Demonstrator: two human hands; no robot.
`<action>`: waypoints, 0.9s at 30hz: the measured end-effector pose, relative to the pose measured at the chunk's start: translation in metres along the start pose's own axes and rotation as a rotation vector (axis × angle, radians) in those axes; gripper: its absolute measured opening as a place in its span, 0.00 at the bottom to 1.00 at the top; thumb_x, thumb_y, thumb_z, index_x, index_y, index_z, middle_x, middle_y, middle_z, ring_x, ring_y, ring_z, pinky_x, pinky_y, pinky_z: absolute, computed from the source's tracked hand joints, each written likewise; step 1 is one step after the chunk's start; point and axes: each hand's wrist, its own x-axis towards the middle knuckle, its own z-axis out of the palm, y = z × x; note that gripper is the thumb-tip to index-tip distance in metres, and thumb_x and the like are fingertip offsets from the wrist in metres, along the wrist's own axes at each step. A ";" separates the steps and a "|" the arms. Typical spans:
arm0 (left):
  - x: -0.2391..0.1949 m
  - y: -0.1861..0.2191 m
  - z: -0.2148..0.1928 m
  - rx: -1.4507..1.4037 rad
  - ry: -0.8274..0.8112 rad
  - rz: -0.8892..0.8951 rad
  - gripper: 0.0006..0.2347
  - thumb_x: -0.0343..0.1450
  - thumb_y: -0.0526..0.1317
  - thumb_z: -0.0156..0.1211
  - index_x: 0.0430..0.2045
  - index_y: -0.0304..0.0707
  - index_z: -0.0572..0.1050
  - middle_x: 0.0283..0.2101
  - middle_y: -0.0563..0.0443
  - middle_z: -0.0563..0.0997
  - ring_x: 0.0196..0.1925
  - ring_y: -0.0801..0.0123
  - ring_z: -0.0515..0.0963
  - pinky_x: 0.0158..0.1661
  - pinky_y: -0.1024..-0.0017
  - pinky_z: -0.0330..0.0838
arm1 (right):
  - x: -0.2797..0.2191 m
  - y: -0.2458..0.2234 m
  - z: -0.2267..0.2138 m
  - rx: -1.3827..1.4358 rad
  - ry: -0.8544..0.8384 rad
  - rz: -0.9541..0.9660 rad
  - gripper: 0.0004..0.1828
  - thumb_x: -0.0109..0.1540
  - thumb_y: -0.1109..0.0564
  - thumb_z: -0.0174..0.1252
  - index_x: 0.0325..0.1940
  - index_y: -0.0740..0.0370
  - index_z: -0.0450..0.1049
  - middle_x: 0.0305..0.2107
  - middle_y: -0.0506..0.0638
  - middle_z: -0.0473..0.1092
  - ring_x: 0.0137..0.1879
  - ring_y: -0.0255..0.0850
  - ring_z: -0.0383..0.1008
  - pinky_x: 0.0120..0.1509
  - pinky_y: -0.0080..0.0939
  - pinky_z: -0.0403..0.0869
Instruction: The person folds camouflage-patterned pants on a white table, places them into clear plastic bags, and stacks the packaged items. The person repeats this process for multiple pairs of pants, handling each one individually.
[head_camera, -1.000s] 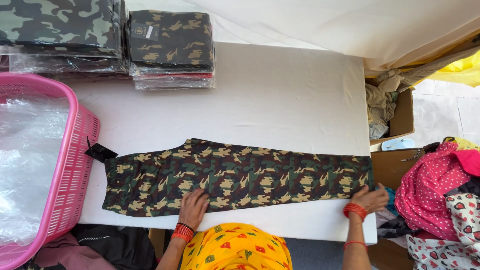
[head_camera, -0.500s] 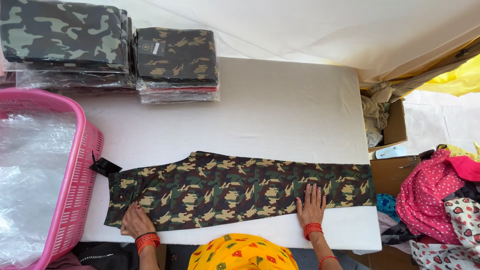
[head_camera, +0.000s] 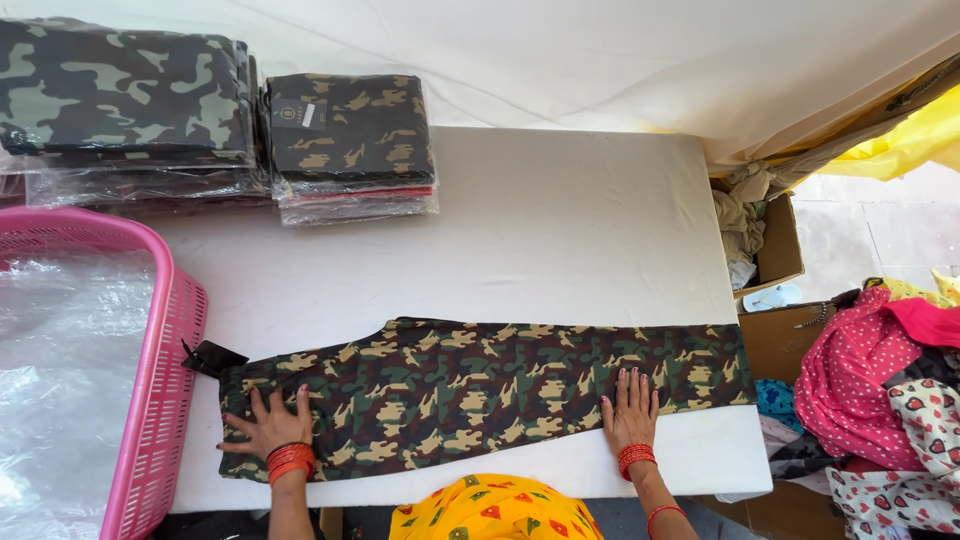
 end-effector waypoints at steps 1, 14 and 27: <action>-0.003 0.013 0.000 0.028 0.120 0.061 0.27 0.73 0.67 0.41 0.63 0.60 0.67 0.77 0.53 0.52 0.78 0.36 0.40 0.64 0.24 0.28 | -0.003 0.000 -0.003 -0.001 -0.008 0.006 0.39 0.67 0.35 0.33 0.81 0.48 0.41 0.76 0.50 0.41 0.81 0.45 0.36 0.82 0.52 0.35; 0.021 0.221 0.003 0.190 0.004 0.732 0.14 0.72 0.28 0.60 0.48 0.49 0.78 0.52 0.50 0.79 0.59 0.58 0.77 0.70 0.29 0.43 | -0.004 0.002 0.001 0.007 0.004 0.000 0.39 0.67 0.35 0.33 0.81 0.48 0.41 0.77 0.49 0.41 0.82 0.44 0.35 0.82 0.52 0.33; -0.029 0.168 0.022 0.009 0.318 0.892 0.15 0.62 0.24 0.63 0.38 0.43 0.77 0.39 0.50 0.78 0.50 0.58 0.77 0.67 0.36 0.51 | -0.005 0.000 0.000 0.055 0.027 -0.007 0.39 0.68 0.34 0.33 0.81 0.49 0.44 0.77 0.50 0.43 0.82 0.45 0.37 0.83 0.52 0.34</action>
